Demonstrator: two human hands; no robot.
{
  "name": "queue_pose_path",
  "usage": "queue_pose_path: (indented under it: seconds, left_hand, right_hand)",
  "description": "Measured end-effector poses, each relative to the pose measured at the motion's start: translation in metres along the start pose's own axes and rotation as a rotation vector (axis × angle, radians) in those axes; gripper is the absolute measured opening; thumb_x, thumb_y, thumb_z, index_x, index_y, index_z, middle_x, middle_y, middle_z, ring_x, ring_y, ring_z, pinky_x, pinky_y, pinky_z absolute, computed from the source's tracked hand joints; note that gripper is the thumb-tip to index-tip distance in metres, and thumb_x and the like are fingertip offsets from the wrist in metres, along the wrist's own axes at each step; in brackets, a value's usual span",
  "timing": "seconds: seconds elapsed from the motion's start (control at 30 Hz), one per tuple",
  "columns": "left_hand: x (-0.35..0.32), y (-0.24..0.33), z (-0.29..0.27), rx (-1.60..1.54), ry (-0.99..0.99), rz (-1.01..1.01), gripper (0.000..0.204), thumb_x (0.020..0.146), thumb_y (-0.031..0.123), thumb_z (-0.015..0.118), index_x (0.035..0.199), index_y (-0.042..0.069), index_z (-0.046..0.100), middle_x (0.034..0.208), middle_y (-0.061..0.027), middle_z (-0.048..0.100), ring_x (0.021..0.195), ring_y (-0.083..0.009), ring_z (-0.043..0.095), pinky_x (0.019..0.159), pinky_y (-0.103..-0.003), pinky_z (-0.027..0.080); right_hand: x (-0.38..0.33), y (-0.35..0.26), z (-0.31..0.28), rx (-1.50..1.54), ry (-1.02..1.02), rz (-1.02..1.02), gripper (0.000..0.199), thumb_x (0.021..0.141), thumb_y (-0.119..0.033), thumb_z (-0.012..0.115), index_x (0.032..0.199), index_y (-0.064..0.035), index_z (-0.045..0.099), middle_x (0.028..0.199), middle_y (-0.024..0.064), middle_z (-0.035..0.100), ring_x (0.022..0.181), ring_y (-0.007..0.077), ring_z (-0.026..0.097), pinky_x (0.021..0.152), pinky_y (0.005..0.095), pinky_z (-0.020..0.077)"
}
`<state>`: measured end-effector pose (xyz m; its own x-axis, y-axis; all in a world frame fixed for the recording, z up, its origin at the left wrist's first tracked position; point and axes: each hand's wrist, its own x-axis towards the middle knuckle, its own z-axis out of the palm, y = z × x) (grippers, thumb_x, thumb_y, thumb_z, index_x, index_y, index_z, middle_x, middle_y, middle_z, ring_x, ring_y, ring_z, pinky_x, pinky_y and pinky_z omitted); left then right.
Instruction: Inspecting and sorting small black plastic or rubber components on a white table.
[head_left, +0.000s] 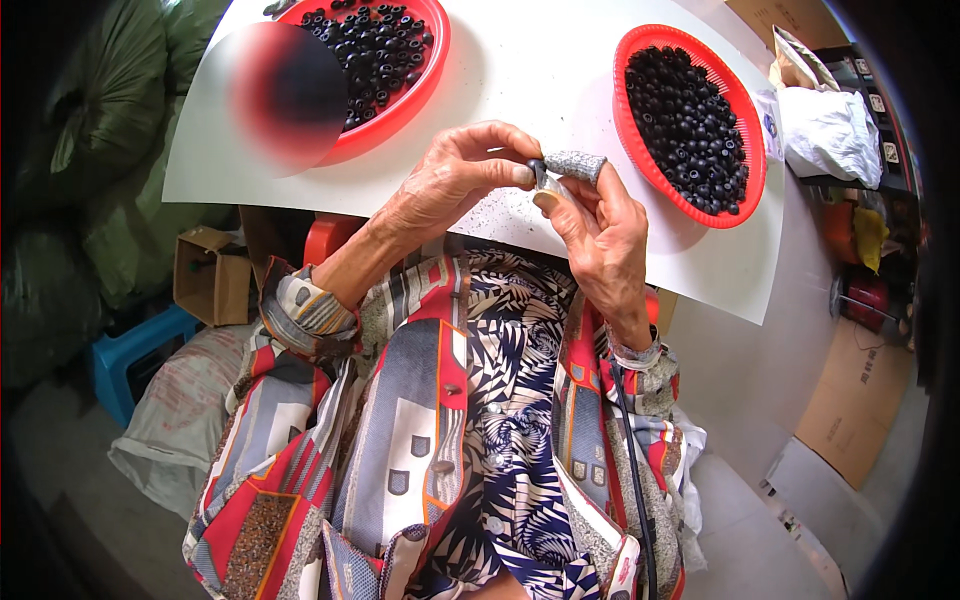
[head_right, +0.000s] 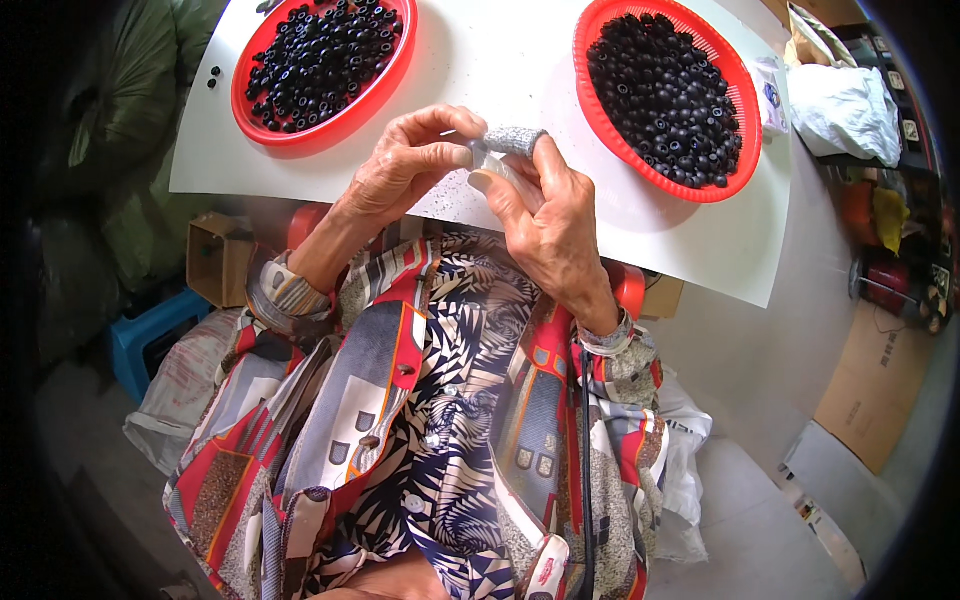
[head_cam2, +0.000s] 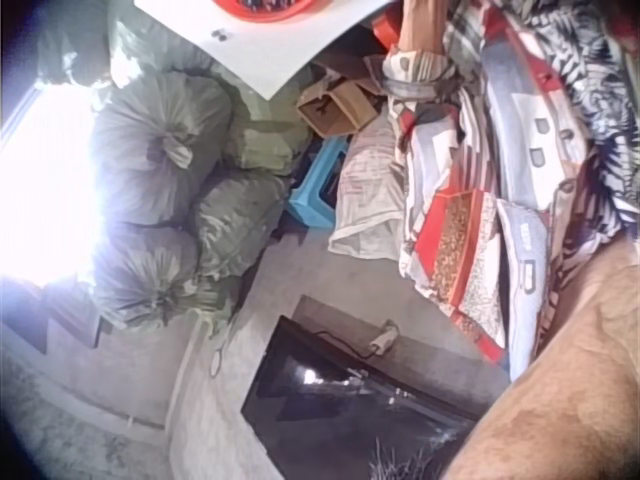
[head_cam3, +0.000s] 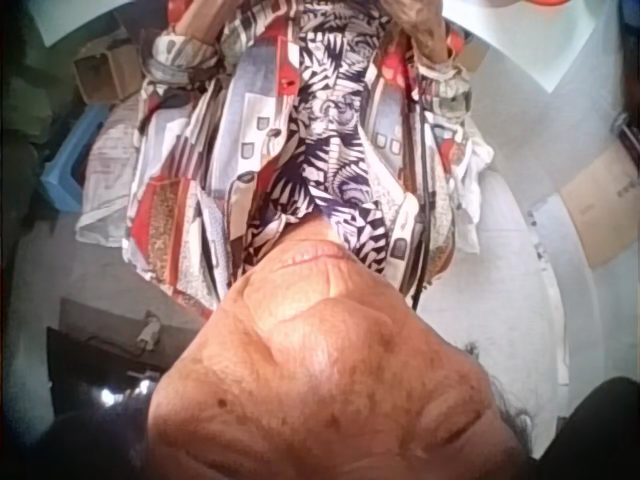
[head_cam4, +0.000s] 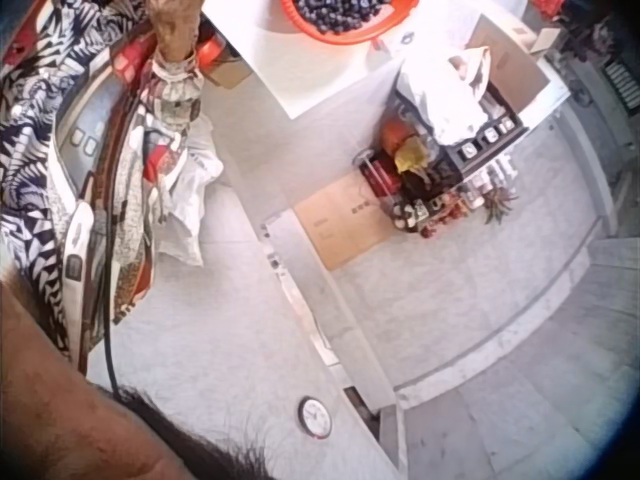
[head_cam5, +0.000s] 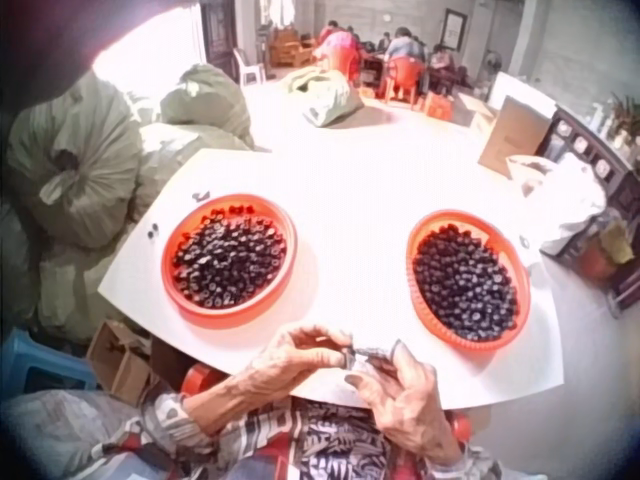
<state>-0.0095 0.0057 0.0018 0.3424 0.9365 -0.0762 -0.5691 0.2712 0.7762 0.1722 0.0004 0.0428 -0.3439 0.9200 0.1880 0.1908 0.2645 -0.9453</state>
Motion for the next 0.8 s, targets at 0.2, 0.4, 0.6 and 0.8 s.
queue_pose_path:
  seconds: [0.2,0.4,0.6,0.8]
  left_hand:
    - [-0.001,0.001,-0.001,0.029,0.014,-0.007,0.019,0.078,-0.001,0.066,0.097,0.002,0.063,0.106,-0.0047,0.056,0.098,-0.0132,0.054,0.088,-0.027,0.044]
    - [-0.001,0.003,0.001,0.081,0.034,-0.018,0.019,0.079,0.0,0.066,0.097,0.002,0.063,0.106,-0.0042,0.057,0.097,-0.0124,0.054,0.088,-0.026,0.045]
    - [0.004,-0.005,0.003,-0.114,0.012,-0.002,0.021,0.081,0.002,0.066,0.101,0.001,0.061,0.105,-0.0049,0.058,0.096,-0.0125,0.056,0.087,-0.025,0.046]
    - [0.003,-0.004,0.001,-0.214,0.011,-0.059,0.023,0.083,0.003,0.064,0.105,0.0,0.06,0.106,-0.0071,0.058,0.099,-0.0156,0.056,0.091,-0.028,0.047]
  right_hand:
    - [0.001,0.001,0.001,-0.032,-0.018,-0.025,0.019,0.081,-0.007,0.063,0.09,0.0041,0.051,0.072,0.0172,0.062,0.062,0.0263,0.063,0.055,0.0335,0.047]
    - [0.002,0.01,0.003,-0.02,0.01,-0.037,0.018,0.083,-0.005,0.062,0.093,0.0043,0.051,0.075,0.0178,0.063,0.065,0.0255,0.064,0.057,0.0324,0.0473]
    - [0.001,0.003,0.001,0.286,-0.006,0.159,0.017,0.09,-0.009,0.056,0.102,0.0026,0.053,0.083,0.0049,0.063,0.071,0.007,0.053,0.061,0.023,0.0433]
    - [0.001,0.003,-0.004,0.456,0.0,0.251,0.019,0.092,-0.015,0.056,0.105,-0.0012,0.054,0.074,0.0,0.055,0.061,0.0016,0.041,0.053,0.0162,0.0322]
